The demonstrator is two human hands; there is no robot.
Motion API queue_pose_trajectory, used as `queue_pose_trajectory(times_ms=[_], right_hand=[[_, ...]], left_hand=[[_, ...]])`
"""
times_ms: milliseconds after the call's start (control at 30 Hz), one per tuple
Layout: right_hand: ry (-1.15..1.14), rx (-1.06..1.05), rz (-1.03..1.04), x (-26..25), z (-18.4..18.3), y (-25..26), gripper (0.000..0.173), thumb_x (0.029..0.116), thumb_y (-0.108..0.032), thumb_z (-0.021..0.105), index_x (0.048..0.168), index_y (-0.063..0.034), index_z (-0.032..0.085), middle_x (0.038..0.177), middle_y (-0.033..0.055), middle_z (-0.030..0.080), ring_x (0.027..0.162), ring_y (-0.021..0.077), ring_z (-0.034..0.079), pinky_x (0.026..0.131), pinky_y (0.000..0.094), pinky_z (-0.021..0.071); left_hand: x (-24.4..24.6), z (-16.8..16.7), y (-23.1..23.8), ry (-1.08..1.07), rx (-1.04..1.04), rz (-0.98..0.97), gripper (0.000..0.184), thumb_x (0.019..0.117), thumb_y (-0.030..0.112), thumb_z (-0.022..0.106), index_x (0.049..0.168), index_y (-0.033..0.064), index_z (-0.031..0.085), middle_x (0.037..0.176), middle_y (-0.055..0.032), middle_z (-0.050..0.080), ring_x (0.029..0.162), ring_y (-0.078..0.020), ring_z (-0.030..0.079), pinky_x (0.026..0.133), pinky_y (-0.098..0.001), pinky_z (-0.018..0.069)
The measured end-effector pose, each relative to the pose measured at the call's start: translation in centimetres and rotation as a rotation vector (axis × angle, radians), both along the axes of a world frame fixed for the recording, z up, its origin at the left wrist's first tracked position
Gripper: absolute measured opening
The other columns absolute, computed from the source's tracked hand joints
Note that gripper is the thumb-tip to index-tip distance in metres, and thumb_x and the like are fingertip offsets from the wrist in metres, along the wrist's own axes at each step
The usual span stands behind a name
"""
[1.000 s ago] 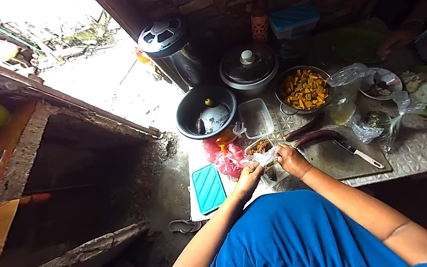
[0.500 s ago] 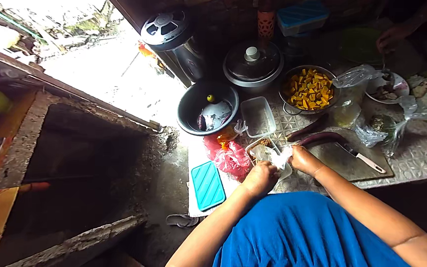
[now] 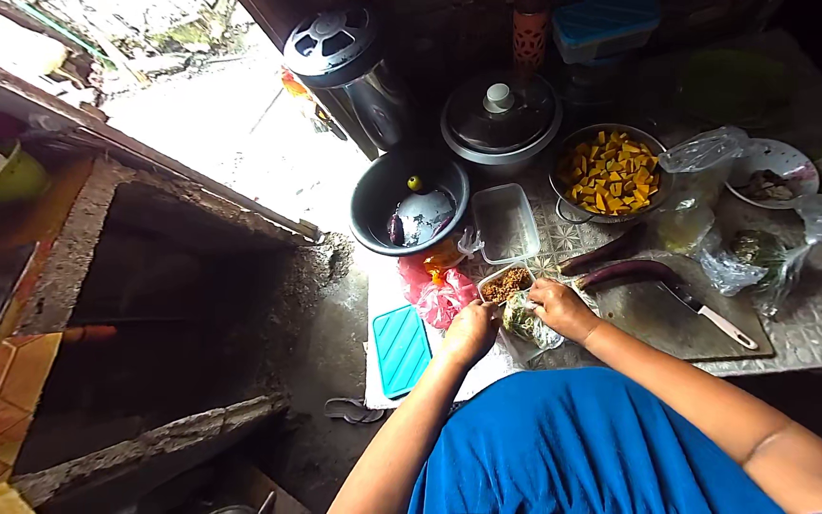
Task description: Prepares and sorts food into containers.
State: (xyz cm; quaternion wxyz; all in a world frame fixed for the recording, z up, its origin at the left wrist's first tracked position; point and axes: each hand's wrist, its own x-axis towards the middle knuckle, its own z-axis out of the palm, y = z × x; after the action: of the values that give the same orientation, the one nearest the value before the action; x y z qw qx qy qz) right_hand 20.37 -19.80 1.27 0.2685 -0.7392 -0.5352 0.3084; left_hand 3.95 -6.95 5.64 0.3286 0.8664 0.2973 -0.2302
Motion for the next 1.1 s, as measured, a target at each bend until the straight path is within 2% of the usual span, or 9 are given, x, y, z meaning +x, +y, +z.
queue_pose_trajectory(times_ms=[100,167,233,433,567,633,833,1000,1100], right_hand=[[0.296,0.2,-0.053,0.3,-0.1,-0.7,0.018,0.0959,-0.009,0.062,0.095,0.004,0.075,0.105,0.0173,0.073,0.101,0.019,0.067,0.094,0.0322,0.0519],[0.449,0.233,-0.075,0.8,0.4,-1.5,0.018,0.0971,-0.009,0.061,0.096,0.0036,0.074,0.1,0.0111,0.072,0.094,0.007,0.065,0.088,0.0231,0.0511],[0.564,0.236,-0.109,1.4,0.9,-2.4,0.015,0.0984,-0.007,0.061,0.098,0.0018,0.072,0.099,0.0044,0.072,0.089,-0.0003,0.063,0.083,0.0179,0.0519],[0.721,0.216,-0.3,2.7,-1.3,-6.0,0.014,0.1001,-0.003,0.056,0.099,-0.0034,0.07,0.094,-0.0034,0.073,0.079,0.0013,0.066,0.071,0.0204,0.0556],[0.806,0.204,-0.474,2.6,-2.3,-7.4,0.015,0.1014,-0.001,0.053,0.098,-0.0027,0.067,0.089,-0.0015,0.071,0.073,0.0051,0.066,0.067,0.0217,0.0562],[0.781,0.207,-0.505,2.4,-2.3,-7.5,0.013,0.1009,-0.002,0.054,0.097,-0.0028,0.067,0.086,-0.0021,0.07,0.071,0.0032,0.064,0.065,0.0202,0.0542],[0.485,0.265,-0.335,2.2,-0.8,-7.1,0.016,0.0982,-0.007,0.059,0.095,0.0024,0.071,0.088,0.0017,0.069,0.078,-0.002,0.061,0.075,0.0164,0.0521],[0.417,0.303,-0.262,1.1,-0.7,-6.5,0.02,0.0988,-0.009,0.057,0.094,0.003,0.072,0.09,0.0065,0.07,0.084,0.0026,0.063,0.08,0.0193,0.0528],[0.369,0.355,-0.255,0.9,-0.5,-6.1,0.021,0.0985,-0.009,0.057,0.093,0.0025,0.073,0.092,0.0077,0.071,0.088,0.0037,0.065,0.084,0.0194,0.0531]], left_hand=[[-0.1,-1.3,-0.2,-0.066,-0.021,0.021,0.042,0.1,0.016,0.062,0.14,0.0027,0.059,0.137,-0.0199,0.062,0.126,-0.0329,0.061,0.109,-0.0496,0.0468],[0.1,-2.0,-0.6,-0.067,-0.003,-0.003,0.046,0.0972,0.016,0.066,0.14,0.0027,0.059,0.139,-0.0213,0.06,0.13,-0.0357,0.057,0.111,-0.051,0.0452],[0.3,-2.9,-1.0,-0.038,0.037,-0.038,0.044,0.098,0.019,0.064,0.138,0.0027,0.062,0.138,-0.0222,0.059,0.134,-0.0383,0.053,0.113,-0.0517,0.0425],[1.4,-4.0,-1.7,0.041,0.129,-0.191,0.033,0.1009,0.022,0.06,0.124,0.0005,0.069,0.133,-0.0212,0.063,0.132,-0.0397,0.054,0.109,-0.0527,0.0447],[1.7,-3.9,-1.8,0.082,0.147,-0.236,0.029,0.1037,0.021,0.054,0.116,0.0001,0.071,0.125,-0.0193,0.068,0.129,-0.0365,0.058,0.108,-0.0517,0.0453],[1.7,-3.6,-1.9,0.081,0.14,-0.238,0.028,0.1042,0.018,0.052,0.113,-0.0002,0.071,0.123,-0.019,0.069,0.127,-0.0365,0.059,0.105,-0.0525,0.047],[0.9,-0.2,-1.7,-0.102,0.122,-0.13,0.027,0.1039,0.018,0.054,0.11,0.0001,0.073,0.119,-0.0186,0.069,0.123,-0.0345,0.061,0.106,-0.0487,0.0467],[0.4,1.4,-2.3,-0.216,0.104,-0.071,0.026,0.1032,0.016,0.053,0.109,-0.0013,0.07,0.117,-0.0199,0.067,0.11,-0.0339,0.067,0.096,-0.0488,0.0527],[0.4,1.9,-2.6,-0.353,0.123,-0.038,0.024,0.1027,0.013,0.052,0.106,-0.0023,0.071,0.11,-0.0207,0.068,0.101,-0.0332,0.069,0.09,-0.0466,0.0558]])
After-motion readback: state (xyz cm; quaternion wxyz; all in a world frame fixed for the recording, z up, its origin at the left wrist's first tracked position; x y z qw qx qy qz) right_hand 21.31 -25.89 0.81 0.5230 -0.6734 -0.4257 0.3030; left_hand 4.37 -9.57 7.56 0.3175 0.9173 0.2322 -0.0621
